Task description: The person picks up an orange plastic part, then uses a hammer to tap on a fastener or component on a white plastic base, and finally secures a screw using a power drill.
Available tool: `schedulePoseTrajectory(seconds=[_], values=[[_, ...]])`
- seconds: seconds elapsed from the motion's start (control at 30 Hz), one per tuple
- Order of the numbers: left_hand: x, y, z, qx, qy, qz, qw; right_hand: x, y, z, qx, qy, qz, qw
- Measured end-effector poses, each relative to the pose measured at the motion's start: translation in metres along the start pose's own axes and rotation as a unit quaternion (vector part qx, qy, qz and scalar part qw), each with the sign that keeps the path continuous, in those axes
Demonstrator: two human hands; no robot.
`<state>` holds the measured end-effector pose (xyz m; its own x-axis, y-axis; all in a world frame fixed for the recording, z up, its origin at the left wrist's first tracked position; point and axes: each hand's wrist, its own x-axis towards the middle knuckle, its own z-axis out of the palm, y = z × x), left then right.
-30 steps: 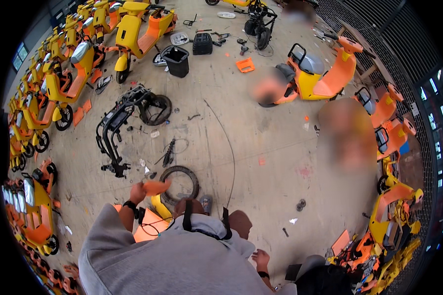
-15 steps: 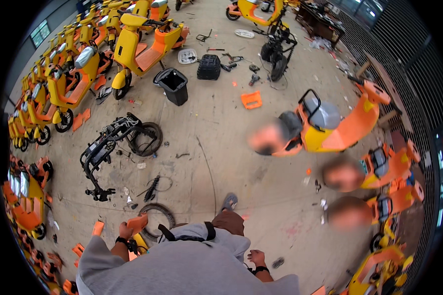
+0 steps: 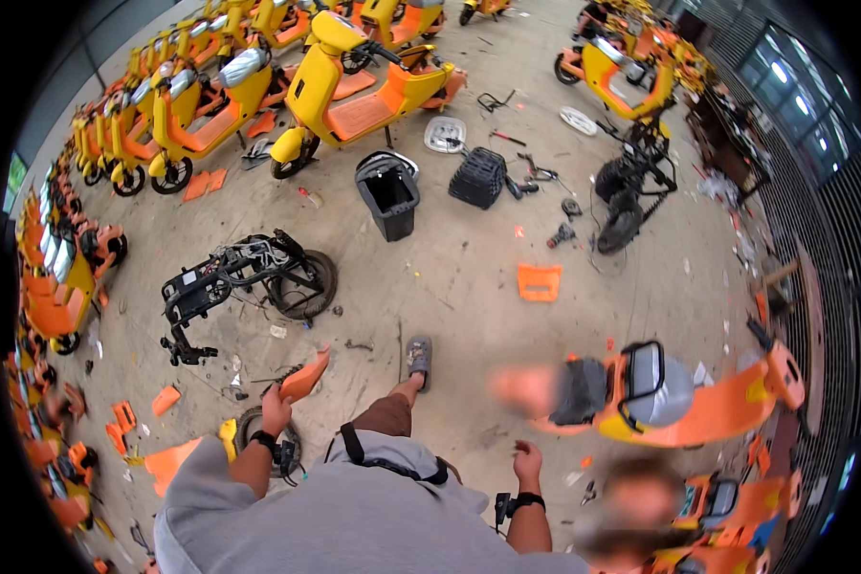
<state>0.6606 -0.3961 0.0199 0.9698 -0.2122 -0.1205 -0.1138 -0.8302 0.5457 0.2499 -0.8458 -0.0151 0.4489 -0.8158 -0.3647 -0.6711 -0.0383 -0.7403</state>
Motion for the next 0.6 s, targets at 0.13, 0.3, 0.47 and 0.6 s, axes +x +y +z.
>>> schedulePoseTrajectory(seconds=[0.13, 0.3, 0.47, 0.6], values=[[0.080, 0.045, 0.055, 0.021, -0.044, -0.049, 0.998, 0.075, -0.028, -0.010, 0.123, -0.119, 0.182, 0.968], [0.184, 0.117, 0.079, 0.008, -0.061, -0.047, 0.997, 0.145, -0.041, -0.023, 0.009, -0.072, 0.221, 0.973], [0.289, 0.196, 0.067, -0.030, -0.053, -0.004, 0.998, 0.256, -0.092, -0.023, 0.048, -0.069, 0.191, 0.978], [0.365, 0.249, 0.070, -0.060, -0.022, -0.012, 0.998, 0.380, -0.148, 0.003, -0.132, -0.003, 0.151, 0.980]])
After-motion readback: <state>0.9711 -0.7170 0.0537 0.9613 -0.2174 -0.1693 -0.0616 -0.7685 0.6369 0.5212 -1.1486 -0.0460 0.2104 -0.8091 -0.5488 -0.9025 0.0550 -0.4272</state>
